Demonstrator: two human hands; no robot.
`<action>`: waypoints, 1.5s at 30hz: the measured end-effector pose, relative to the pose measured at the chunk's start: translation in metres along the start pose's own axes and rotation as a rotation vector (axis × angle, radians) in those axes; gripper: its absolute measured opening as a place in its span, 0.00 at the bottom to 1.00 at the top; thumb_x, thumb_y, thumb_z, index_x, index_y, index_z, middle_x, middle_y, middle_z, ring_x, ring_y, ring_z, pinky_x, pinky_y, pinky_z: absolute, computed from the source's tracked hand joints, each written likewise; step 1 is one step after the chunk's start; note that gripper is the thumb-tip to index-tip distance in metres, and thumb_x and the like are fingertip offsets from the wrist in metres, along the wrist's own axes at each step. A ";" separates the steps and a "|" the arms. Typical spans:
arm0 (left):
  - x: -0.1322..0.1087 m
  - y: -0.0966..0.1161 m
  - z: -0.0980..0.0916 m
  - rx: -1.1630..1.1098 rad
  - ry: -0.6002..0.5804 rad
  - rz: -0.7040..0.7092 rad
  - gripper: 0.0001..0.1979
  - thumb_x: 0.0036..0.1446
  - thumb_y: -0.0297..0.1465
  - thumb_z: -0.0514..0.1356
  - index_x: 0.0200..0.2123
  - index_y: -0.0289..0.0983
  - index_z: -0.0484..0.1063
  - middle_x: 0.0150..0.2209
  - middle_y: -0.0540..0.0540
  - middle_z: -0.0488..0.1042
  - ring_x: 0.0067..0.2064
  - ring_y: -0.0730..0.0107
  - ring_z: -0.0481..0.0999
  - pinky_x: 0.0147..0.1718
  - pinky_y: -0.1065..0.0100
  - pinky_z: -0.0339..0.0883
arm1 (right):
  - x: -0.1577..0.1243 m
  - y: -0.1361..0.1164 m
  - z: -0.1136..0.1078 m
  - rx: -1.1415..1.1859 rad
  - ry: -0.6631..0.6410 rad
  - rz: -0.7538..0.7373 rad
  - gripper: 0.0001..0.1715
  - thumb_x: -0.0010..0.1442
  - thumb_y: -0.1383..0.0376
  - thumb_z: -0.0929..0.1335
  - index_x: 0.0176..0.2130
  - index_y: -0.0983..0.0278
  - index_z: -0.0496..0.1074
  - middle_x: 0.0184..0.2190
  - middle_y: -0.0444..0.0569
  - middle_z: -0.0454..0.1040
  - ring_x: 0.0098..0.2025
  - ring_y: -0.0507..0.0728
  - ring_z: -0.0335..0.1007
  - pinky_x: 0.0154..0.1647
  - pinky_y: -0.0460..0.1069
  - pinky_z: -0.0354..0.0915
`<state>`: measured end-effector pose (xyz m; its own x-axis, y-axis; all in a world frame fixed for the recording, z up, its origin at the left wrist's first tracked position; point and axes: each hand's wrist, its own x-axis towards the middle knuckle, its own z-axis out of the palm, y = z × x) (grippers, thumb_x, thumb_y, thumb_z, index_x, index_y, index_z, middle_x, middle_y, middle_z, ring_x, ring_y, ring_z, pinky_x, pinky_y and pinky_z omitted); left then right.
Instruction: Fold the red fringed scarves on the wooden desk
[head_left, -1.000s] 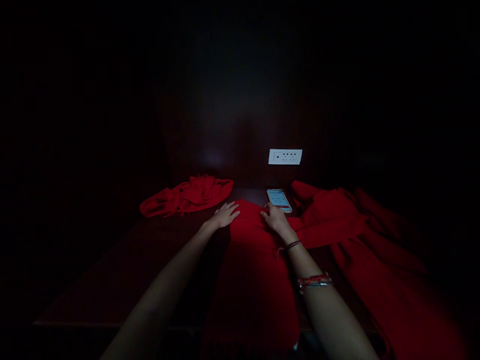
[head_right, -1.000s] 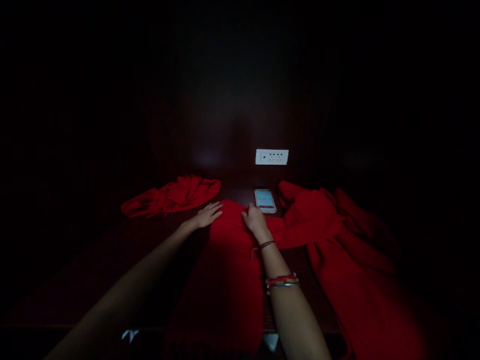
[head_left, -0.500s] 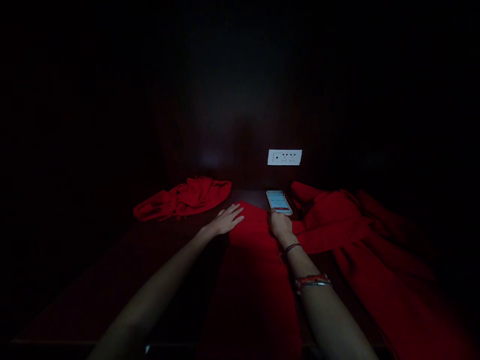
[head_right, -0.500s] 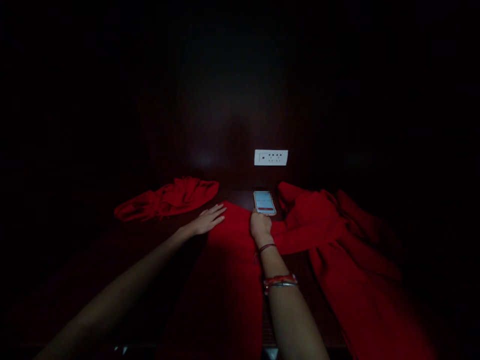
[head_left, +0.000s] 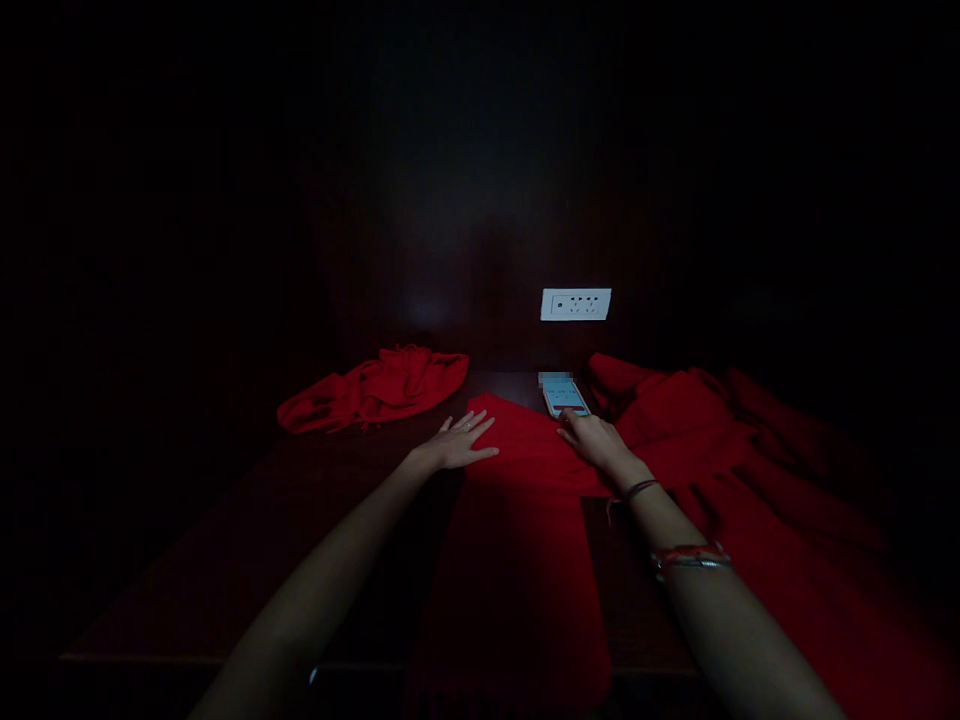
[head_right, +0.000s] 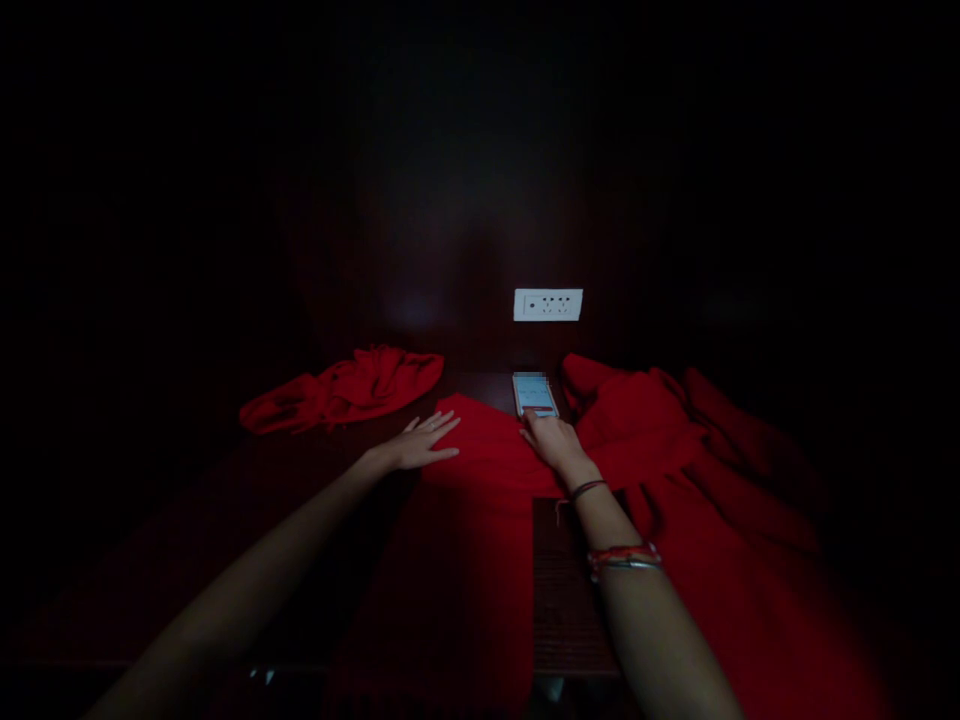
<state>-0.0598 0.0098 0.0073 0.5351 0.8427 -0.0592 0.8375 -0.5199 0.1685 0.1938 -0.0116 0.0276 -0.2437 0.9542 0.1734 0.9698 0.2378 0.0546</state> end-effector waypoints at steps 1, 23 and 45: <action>0.000 0.000 0.001 -0.005 0.005 0.004 0.37 0.47 0.55 0.39 0.57 0.42 0.38 0.59 0.46 0.36 0.59 0.60 0.35 0.52 0.49 0.32 | 0.001 0.001 0.001 -0.024 -0.010 0.005 0.18 0.58 0.59 0.55 0.46 0.64 0.57 0.38 0.54 0.69 0.39 0.57 0.66 0.34 0.48 0.59; -0.026 -0.010 0.010 -0.020 0.193 0.118 0.21 0.58 0.36 0.39 0.55 0.45 0.47 0.58 0.47 0.47 0.58 0.65 0.45 0.51 0.52 0.41 | -0.022 -0.053 -0.003 0.107 0.154 -0.400 0.26 0.57 0.53 0.54 0.53 0.58 0.54 0.56 0.50 0.48 0.57 0.61 0.38 0.52 0.62 0.42; -0.059 0.007 -0.016 0.305 0.293 0.458 0.06 0.54 0.28 0.48 0.30 0.38 0.64 0.31 0.49 0.66 0.34 0.73 0.65 0.37 0.71 0.54 | -0.103 -0.045 -0.008 0.076 0.100 -0.163 0.28 0.56 0.56 0.56 0.55 0.59 0.49 0.54 0.53 0.51 0.55 0.62 0.44 0.50 0.59 0.46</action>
<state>-0.0878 -0.0411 0.0278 0.8308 0.5057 0.2326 0.5476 -0.8175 -0.1787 0.1752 -0.1222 0.0151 -0.3933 0.8804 0.2651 0.9147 0.4039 0.0158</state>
